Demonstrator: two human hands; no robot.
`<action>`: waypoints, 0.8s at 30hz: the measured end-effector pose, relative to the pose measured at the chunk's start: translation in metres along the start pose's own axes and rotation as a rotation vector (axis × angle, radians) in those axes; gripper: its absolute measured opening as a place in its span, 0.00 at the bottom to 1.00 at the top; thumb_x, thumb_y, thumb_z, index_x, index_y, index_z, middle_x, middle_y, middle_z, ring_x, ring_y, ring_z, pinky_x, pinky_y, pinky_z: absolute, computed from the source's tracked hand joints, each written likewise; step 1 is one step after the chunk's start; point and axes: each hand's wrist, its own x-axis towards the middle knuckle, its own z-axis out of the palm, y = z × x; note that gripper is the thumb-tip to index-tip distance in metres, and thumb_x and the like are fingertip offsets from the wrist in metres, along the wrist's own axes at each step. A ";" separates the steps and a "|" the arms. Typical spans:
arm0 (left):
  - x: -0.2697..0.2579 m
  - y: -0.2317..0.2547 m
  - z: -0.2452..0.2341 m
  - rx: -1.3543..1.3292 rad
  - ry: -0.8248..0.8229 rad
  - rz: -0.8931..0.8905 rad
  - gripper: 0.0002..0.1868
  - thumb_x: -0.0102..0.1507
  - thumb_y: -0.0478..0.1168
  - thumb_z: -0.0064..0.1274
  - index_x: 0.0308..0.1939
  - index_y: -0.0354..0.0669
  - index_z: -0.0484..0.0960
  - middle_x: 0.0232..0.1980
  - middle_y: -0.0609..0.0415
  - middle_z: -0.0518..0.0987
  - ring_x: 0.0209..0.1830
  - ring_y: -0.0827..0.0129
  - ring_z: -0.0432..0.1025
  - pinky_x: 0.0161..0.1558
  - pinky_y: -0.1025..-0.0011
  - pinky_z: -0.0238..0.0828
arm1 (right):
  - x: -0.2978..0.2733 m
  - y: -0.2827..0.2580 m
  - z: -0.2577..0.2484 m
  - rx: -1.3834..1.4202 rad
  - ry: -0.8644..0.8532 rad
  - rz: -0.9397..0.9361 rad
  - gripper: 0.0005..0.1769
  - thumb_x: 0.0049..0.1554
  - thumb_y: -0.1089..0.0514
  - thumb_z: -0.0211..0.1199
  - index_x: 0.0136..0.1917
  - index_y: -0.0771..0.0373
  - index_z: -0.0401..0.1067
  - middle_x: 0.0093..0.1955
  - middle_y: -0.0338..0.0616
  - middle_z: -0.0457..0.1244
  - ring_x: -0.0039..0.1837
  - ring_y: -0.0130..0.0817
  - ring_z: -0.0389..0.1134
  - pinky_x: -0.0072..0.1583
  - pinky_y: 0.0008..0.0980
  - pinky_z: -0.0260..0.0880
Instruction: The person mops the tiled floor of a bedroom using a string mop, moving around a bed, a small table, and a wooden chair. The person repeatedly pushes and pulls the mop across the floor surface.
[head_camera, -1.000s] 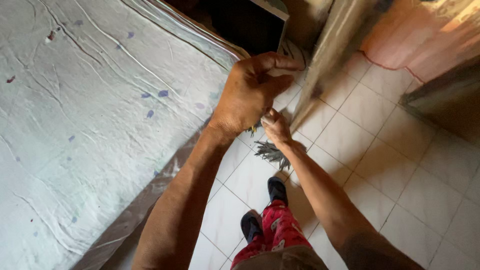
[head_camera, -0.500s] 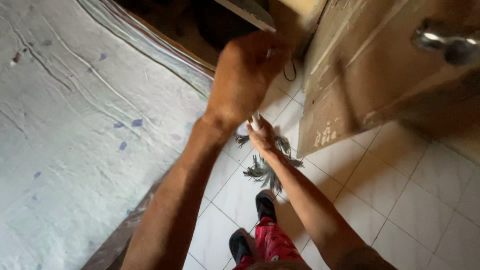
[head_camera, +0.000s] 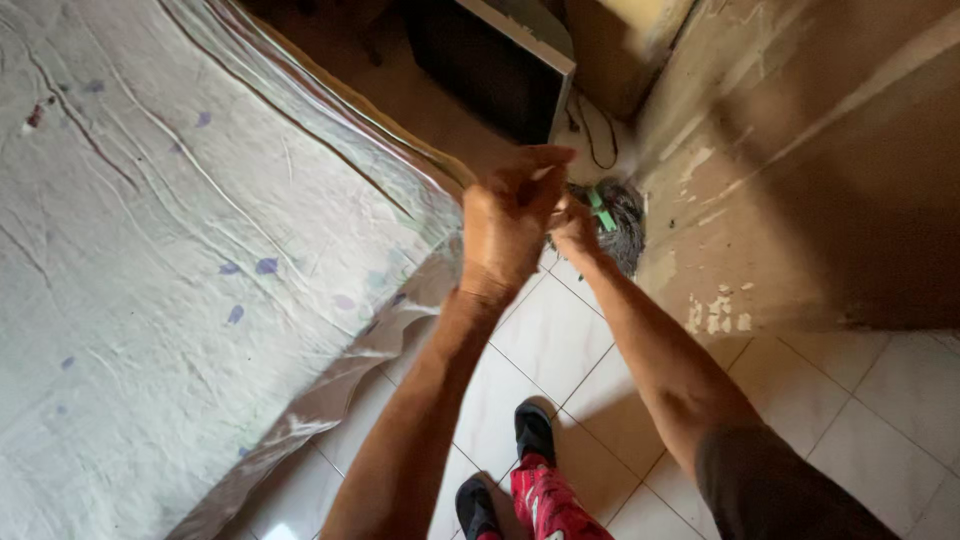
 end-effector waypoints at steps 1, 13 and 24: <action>0.005 0.004 -0.008 0.088 0.014 0.028 0.10 0.67 0.34 0.55 0.51 0.42 0.86 0.44 0.52 0.88 0.36 0.74 0.83 0.37 0.76 0.81 | 0.001 -0.008 0.007 0.015 -0.038 0.055 0.07 0.60 0.56 0.66 0.49 0.62 0.76 0.48 0.46 0.71 0.50 0.38 0.72 0.46 0.35 0.72; 0.029 0.084 -0.060 0.065 -0.124 0.136 0.08 0.69 0.34 0.56 0.51 0.38 0.86 0.44 0.52 0.88 0.43 0.73 0.82 0.47 0.73 0.81 | -0.052 -0.166 0.021 0.316 -0.308 0.411 0.14 0.57 0.58 0.66 0.56 0.64 0.74 0.46 0.49 0.70 0.46 0.37 0.72 0.46 0.38 0.74; -0.063 0.103 -0.107 0.145 -0.069 0.172 0.08 0.66 0.35 0.57 0.48 0.39 0.86 0.44 0.50 0.88 0.42 0.67 0.84 0.47 0.72 0.81 | -0.116 -0.206 0.034 0.202 -0.330 0.425 0.15 0.55 0.58 0.68 0.56 0.63 0.74 0.49 0.45 0.70 0.51 0.37 0.71 0.50 0.39 0.74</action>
